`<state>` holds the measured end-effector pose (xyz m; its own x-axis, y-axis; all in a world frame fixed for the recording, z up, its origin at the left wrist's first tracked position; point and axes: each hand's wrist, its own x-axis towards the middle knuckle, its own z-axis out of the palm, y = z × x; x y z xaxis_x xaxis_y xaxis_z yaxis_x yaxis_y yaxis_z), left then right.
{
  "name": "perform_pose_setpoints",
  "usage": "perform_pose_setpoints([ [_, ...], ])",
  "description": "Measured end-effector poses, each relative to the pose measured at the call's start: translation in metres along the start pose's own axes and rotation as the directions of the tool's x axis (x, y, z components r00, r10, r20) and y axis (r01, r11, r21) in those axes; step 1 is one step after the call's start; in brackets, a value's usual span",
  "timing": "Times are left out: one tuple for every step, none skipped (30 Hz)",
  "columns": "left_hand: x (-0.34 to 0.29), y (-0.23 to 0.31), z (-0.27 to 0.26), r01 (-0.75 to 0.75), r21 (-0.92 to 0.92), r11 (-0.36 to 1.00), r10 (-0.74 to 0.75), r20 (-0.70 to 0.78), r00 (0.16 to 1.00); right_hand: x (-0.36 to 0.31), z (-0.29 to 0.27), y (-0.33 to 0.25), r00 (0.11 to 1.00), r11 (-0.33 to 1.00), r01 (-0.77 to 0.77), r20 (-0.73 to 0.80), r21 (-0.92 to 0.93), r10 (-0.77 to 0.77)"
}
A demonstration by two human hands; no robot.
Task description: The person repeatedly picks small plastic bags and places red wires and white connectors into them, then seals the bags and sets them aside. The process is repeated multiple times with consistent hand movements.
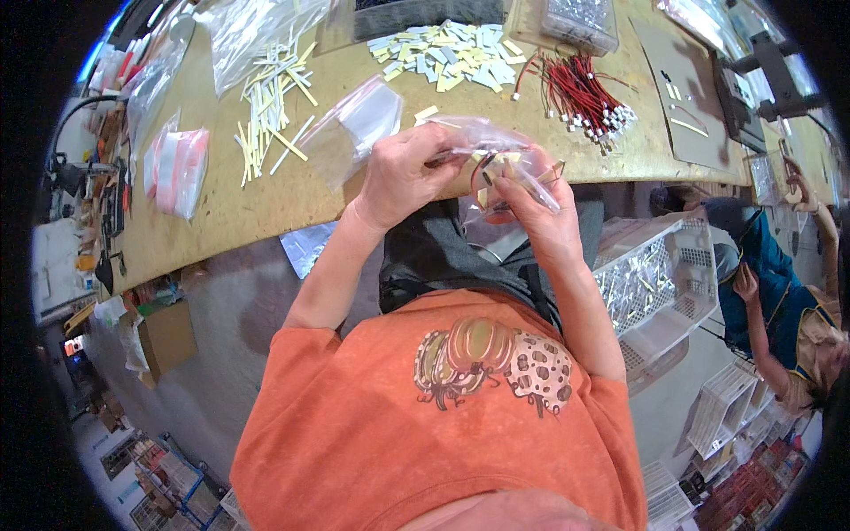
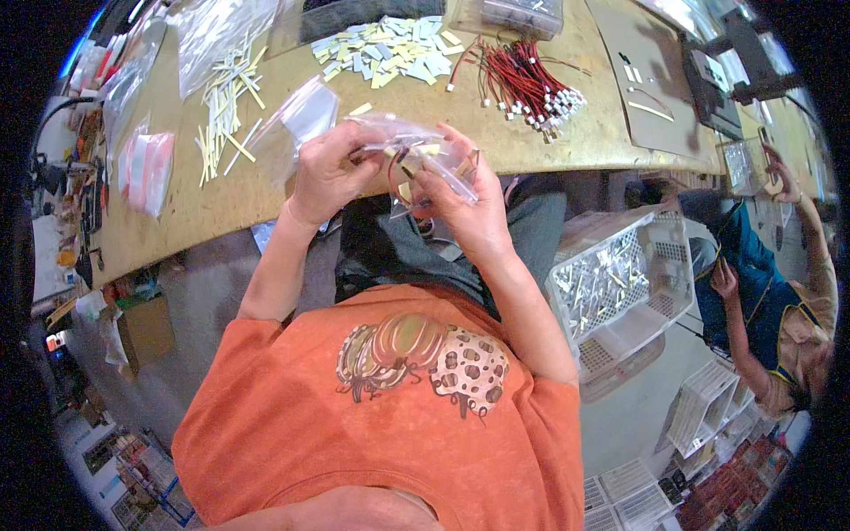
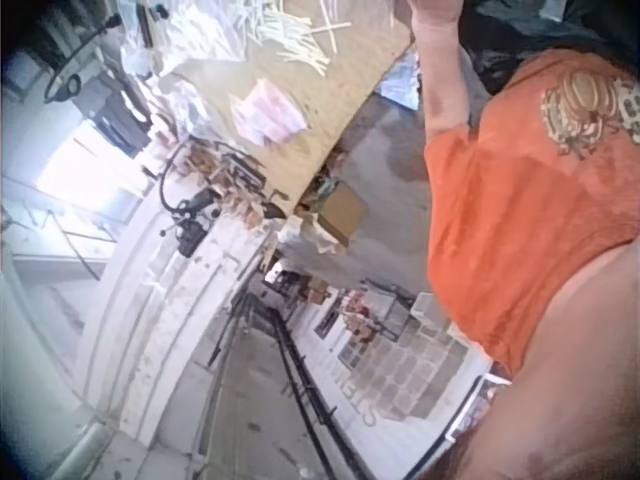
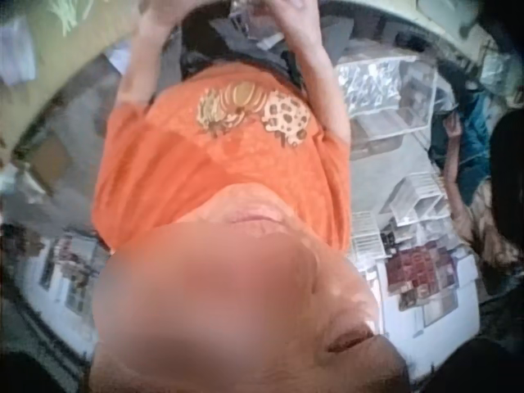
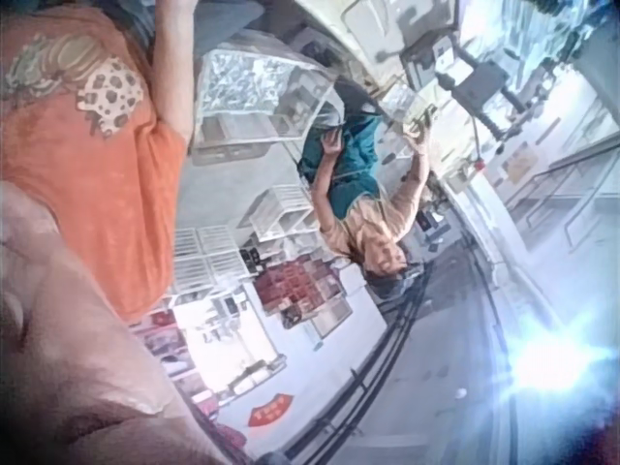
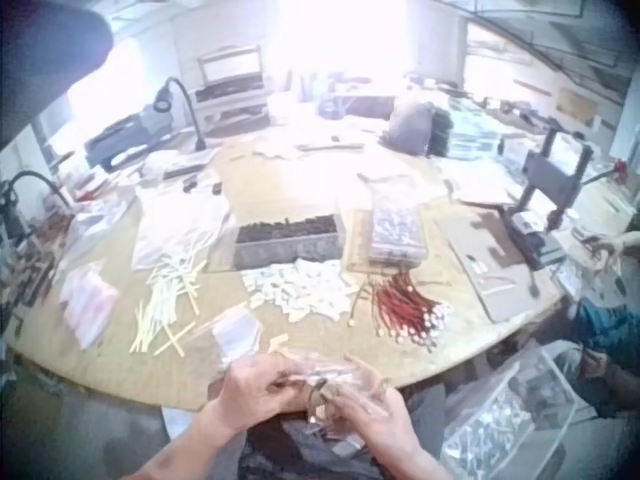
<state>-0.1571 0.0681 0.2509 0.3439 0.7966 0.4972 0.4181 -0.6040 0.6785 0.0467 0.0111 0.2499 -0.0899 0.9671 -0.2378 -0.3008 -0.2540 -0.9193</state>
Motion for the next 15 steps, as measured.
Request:
perform_pose_setpoints([
  [-0.002, 0.000, -0.002, -0.042, 0.001, 0.999, 0.042, 0.011, 0.999, 0.001, 0.001, -0.001, 1.000, 0.999, 0.028, 0.006, -0.026, -0.028],
  [-0.002, -0.001, -0.003, -0.085, 0.001, 0.996, 0.085, 0.020, 0.996, 0.003, -0.001, 0.001, 0.992, 0.975, 0.125, 0.024, -0.184, -0.122],
  [-0.002, -0.001, -0.004, -0.109, -0.013, 0.994, 0.109, 0.022, 0.994, 0.005, -0.005, 0.005, 0.976, 0.917, 0.218, 0.057, -0.335, -0.211],
  [-0.002, -0.002, -0.004, -0.132, -0.025, 0.991, 0.133, 0.024, 0.991, 0.006, -0.007, 0.007, 0.951, 0.827, 0.304, 0.104, -0.474, -0.290],
  [-0.002, -0.003, -0.004, -0.155, -0.039, 0.987, 0.156, 0.025, 0.987, 0.006, -0.006, 0.005, 0.932, 0.775, 0.353, 0.123, -0.524, -0.341],
  [-0.003, -0.002, -0.005, -0.110, -0.073, 0.991, 0.114, 0.049, 0.992, 0.005, -0.005, 0.000, 0.909, 0.718, 0.399, 0.147, -0.570, -0.389],
  [-0.004, 0.001, -0.006, -0.064, -0.105, 0.992, 0.073, 0.074, 0.995, 0.004, -0.004, -0.002, 0.884, 0.655, 0.442, 0.173, -0.613, -0.434],
  [-0.005, 0.004, -0.006, -0.019, -0.141, 0.990, 0.034, 0.106, 0.994, 0.005, -0.005, -0.001, 0.856, 0.629, 0.494, 0.206, -0.600, -0.475],
  [-0.006, 0.008, -0.006, 0.008, -0.158, 0.987, 0.013, 0.134, 0.991, 0.006, -0.006, 0.000, 0.824, 0.601, 0.543, 0.237, -0.586, -0.514],
  [-0.006, 0.012, -0.007, 0.036, -0.175, 0.984, -0.007, 0.163, 0.987, 0.007, -0.007, 0.002, 0.790, 0.570, 0.591, 0.267, -0.571, -0.551],
  [-0.006, 0.015, -0.007, 0.062, -0.192, 0.979, -0.024, 0.197, 0.980, 0.003, -0.010, 0.004, 0.874, 0.771, 0.485, 0.201, -0.412, -0.443],
  [-0.006, 0.017, -0.007, 0.038, -0.206, 0.978, 0.005, 0.202, 0.979, -0.002, -0.014, 0.006, 0.936, 0.913, 0.344, 0.160, -0.221, -0.314],
  [-0.006, 0.017, -0.007, 0.013, -0.221, 0.975, 0.034, 0.209, 0.977, -0.006, -0.017, 0.007, 0.973, 0.984, 0.179, 0.148, -0.011, -0.175],
  [-0.004, 0.018, -0.003, -0.017, -0.249, 0.968, 0.074, 0.219, 0.973, -0.009, -0.021, 0.007, 0.983, 0.990, 0.127, 0.122, 0.070, -0.134],
  [-0.006, 0.024, 0.001, -0.023, -0.348, 0.937, 0.081, 0.154, 0.985, -0.013, -0.028, 0.006, 0.991, 0.985, 0.079, 0.096, 0.150, -0.094],
])
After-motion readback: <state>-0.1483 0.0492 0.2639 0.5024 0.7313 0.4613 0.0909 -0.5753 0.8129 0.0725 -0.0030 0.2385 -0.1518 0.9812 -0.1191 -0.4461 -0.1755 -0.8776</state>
